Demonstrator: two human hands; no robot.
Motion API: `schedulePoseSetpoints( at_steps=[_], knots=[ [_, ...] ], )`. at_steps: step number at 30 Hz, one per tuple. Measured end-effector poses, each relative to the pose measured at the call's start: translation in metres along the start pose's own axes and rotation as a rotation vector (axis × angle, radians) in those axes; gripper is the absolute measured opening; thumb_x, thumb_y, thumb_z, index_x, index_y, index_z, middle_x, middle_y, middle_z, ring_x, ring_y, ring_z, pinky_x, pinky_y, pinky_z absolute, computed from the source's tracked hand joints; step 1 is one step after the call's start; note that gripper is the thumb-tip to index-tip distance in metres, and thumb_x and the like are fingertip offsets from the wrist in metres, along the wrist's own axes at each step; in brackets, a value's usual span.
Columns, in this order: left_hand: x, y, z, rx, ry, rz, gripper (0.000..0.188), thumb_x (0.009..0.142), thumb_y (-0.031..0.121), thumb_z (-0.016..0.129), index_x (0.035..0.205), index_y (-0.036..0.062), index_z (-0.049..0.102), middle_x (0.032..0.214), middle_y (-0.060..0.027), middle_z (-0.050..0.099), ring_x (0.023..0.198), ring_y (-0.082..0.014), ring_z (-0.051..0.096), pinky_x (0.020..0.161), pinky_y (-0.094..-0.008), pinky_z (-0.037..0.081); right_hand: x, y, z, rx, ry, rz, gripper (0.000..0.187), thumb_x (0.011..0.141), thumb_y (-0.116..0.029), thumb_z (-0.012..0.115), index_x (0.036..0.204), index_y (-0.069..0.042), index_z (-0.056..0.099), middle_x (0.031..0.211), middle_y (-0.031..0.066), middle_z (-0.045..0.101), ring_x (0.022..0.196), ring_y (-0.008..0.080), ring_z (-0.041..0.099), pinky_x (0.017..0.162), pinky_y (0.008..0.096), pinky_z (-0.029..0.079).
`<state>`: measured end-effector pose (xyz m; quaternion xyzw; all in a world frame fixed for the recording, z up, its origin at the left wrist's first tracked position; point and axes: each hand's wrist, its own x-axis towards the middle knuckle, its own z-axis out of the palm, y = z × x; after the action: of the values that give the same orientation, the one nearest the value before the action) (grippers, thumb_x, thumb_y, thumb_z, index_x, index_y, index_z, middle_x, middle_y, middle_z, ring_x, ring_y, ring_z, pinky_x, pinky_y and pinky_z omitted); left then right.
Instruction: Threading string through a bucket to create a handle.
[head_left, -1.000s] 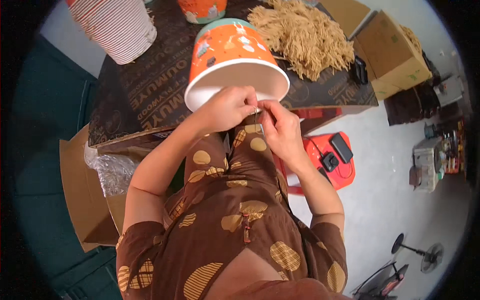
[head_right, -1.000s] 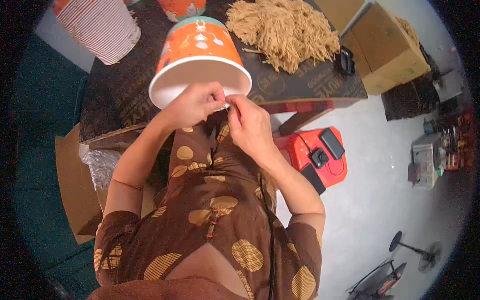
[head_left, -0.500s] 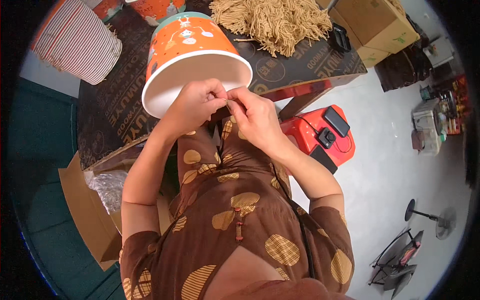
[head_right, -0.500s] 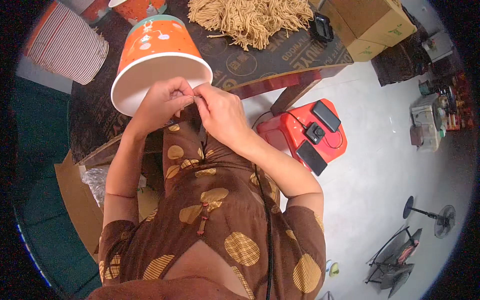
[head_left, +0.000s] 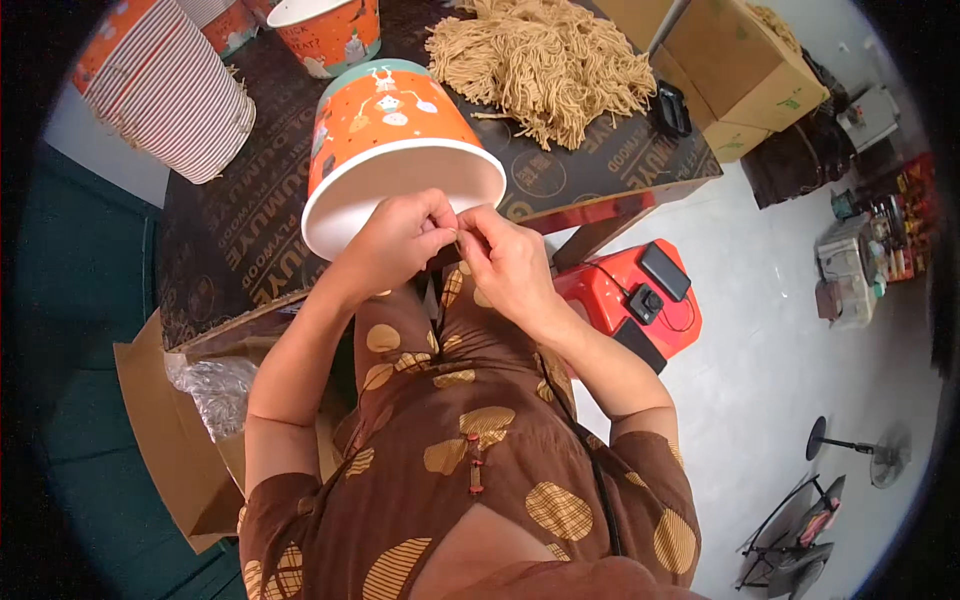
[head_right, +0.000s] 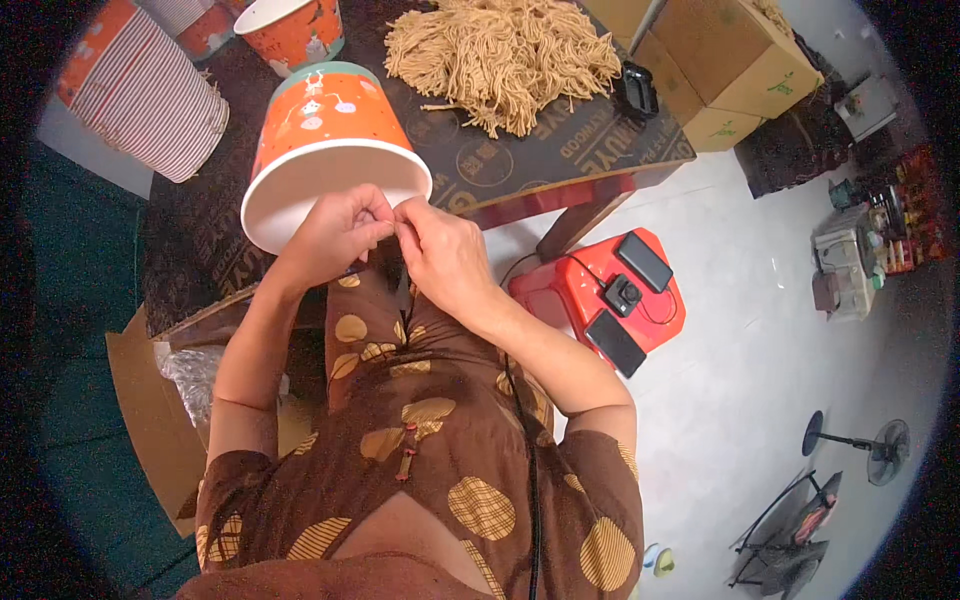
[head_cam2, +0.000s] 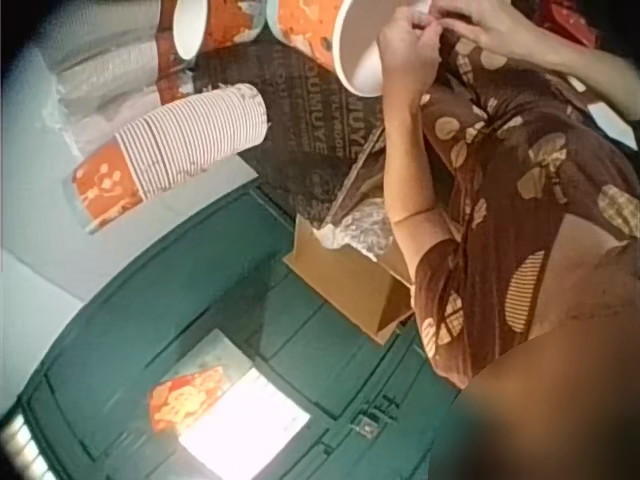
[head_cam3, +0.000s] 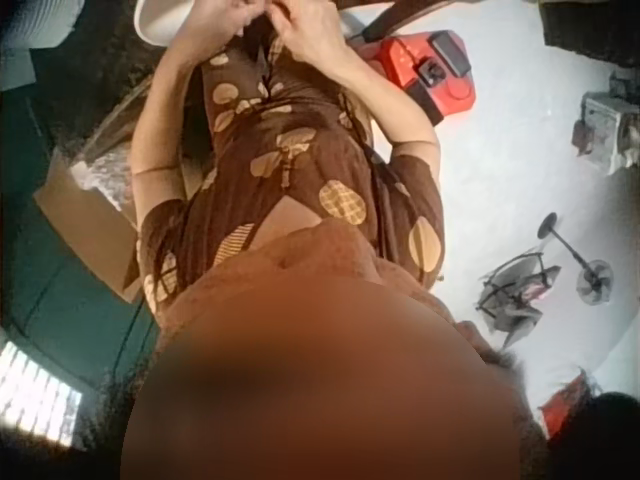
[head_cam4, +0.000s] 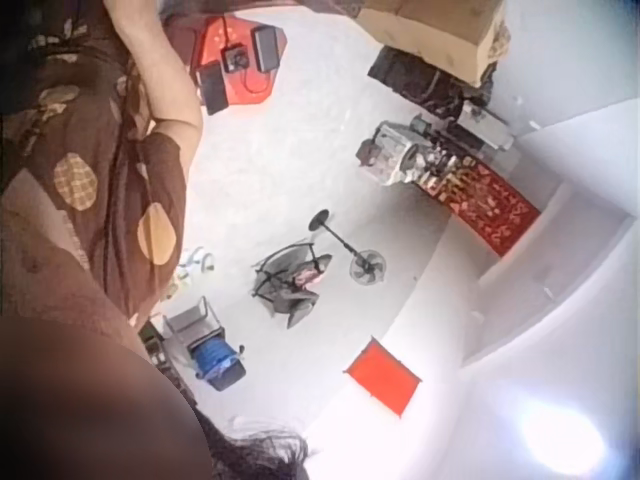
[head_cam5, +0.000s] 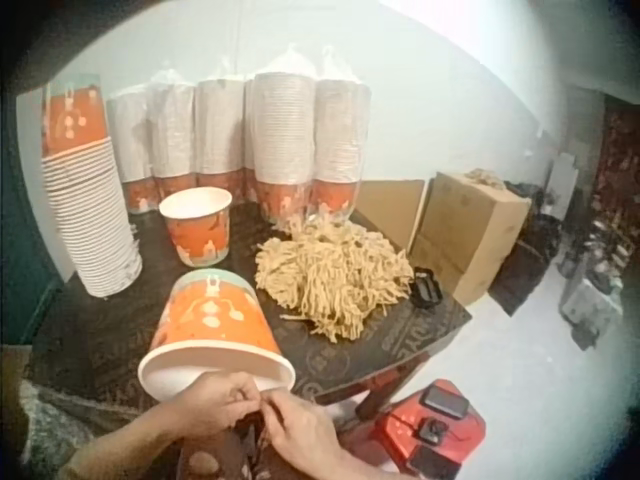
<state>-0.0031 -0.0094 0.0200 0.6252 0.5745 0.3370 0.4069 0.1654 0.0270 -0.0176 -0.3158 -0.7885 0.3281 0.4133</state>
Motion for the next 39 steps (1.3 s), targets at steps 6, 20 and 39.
schedulePoseSetpoints(
  at_steps=[6,20,39],
  knots=[
    [0.001,-0.009,0.001,0.136,0.053,0.138,0.008,0.087,0.005,0.060,0.089,-0.0002,0.054,0.077,-0.0029,0.058,0.072,-0.0117,0.057,0.063,-0.0261,0.046,-0.001,0.002,0.005,0.053,0.044,0.000,0.005,0.085,-0.005,0.061,0.088,-0.004,0.058,0.072,0.0189,0.062,0.067,0.0371,0.064,0.056,0.0416,0.049],
    [0.001,0.020,-0.006,0.340,-0.074,0.108,0.012,0.088,0.011,0.055,0.086,-0.0009,0.051,0.085,-0.0208,0.061,0.087,-0.0394,0.061,0.074,-0.0457,0.046,-0.002,-0.001,0.000,0.237,-0.053,0.156,0.006,0.092,-0.004,0.054,0.089,0.001,0.056,0.065,0.0104,0.064,0.060,0.0168,0.065,0.055,0.0313,0.050],
    [0.003,0.012,-0.005,0.285,-0.012,0.087,0.010,0.088,0.008,0.055,0.087,-0.0020,0.054,0.086,-0.0204,0.062,0.088,-0.0369,0.062,0.074,-0.0434,0.046,-0.006,0.001,0.002,0.165,-0.020,0.130,0.005,0.090,-0.003,0.058,0.092,0.001,0.059,0.060,0.0096,0.062,0.053,0.0156,0.063,0.051,0.0299,0.047]
  ],
)
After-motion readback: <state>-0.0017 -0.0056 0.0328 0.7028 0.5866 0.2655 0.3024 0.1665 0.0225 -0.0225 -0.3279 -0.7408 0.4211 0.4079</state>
